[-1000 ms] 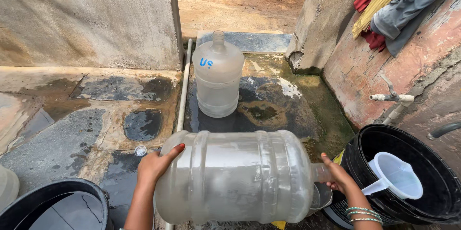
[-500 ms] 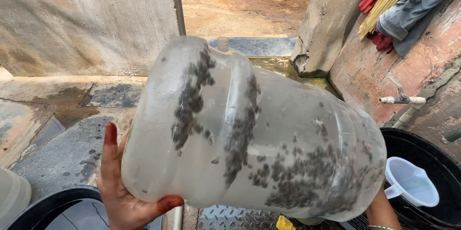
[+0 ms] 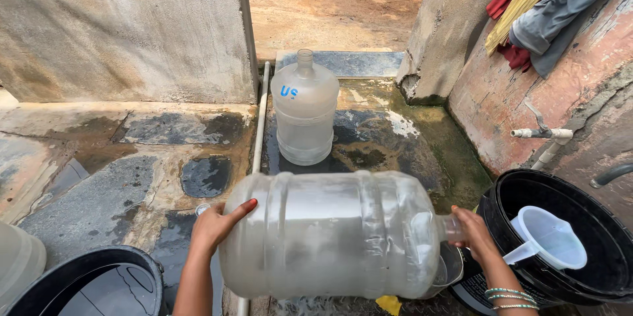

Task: The person scrubs the exterior of a large plastic water dispenser with a yellow sponge, then rinses it under a tap. They shake the dispenser to remove excess water and inspect the interior for remaining debris.

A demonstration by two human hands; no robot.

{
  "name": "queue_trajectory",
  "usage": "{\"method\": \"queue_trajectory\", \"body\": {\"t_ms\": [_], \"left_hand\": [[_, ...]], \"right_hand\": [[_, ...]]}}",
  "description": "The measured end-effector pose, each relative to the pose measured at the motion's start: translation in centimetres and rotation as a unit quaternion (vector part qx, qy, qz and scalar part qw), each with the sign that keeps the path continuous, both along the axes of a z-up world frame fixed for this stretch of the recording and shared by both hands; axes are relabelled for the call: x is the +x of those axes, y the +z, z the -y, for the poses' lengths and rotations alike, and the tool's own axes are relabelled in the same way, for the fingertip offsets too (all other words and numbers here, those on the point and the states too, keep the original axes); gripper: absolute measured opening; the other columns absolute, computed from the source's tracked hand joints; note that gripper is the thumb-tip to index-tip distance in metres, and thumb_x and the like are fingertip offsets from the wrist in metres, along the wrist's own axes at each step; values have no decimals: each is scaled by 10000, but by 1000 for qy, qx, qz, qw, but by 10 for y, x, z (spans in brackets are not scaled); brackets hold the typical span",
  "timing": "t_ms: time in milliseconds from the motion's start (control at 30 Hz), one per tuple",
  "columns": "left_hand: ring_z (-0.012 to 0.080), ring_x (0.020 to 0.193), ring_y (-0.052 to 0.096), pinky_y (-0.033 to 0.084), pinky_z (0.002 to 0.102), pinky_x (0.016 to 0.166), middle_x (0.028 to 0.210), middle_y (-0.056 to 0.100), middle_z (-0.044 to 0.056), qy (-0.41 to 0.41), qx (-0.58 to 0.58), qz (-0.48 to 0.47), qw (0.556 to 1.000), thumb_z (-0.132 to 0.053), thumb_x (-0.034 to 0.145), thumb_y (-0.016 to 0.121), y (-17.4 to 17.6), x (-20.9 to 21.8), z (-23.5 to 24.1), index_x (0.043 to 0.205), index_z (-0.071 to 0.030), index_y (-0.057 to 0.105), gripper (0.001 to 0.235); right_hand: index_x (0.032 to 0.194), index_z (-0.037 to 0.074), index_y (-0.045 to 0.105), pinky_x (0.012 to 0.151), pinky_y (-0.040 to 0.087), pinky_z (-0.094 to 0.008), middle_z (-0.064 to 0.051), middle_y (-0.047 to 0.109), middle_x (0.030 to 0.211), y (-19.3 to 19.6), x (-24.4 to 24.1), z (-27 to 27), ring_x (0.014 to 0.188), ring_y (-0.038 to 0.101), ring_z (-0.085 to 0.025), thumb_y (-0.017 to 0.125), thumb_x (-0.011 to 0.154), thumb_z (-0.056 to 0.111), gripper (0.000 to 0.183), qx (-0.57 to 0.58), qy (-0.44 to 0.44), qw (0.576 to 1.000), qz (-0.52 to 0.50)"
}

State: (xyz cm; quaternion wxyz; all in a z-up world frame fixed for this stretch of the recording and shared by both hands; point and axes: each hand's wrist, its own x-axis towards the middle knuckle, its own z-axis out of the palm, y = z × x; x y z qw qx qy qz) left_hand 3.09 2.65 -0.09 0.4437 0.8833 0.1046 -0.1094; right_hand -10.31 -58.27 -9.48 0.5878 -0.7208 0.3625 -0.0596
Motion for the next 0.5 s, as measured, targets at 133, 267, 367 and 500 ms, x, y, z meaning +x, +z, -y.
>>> {"method": "queue_trajectory", "body": {"t_ms": [133,267,367,500], "left_hand": [[236,1126,658,496,370,1000,1237,674,161,-39,-434,261,861,-479,724,820,60,-29,-25,1385,95,505,931],[228,1080,690,527,358,988,1090,703,169,-51,-449,375,809,-558,827,767,114,-80,-15,1423,112,556,921],[207,974,764,600,356,910,1068,748,115,-41,-200,468,860,-477,641,831,131,-117,2,1373,71,560,953],[212,947,756,618,364,863,1074,747,125,-72,-265,451,849,-414,640,889,111,-86,18,1375,47,570,925]], "right_hand": [[1230,61,599,946,537,-361,-97,672,1147,85,-23,-8,1063,644,-201,622,1050,266,274,114,67,887,443],[1192,77,626,1031,530,-424,-104,679,1228,121,-50,-26,1162,660,-238,490,1038,308,309,267,35,813,517],[1286,47,626,935,530,-403,-117,655,1225,101,-46,-26,1076,652,-225,473,1087,335,382,203,-17,867,455],[1341,91,569,883,562,-374,-56,646,1197,50,-22,2,1009,662,-180,491,1055,413,438,178,-13,915,361]]}}
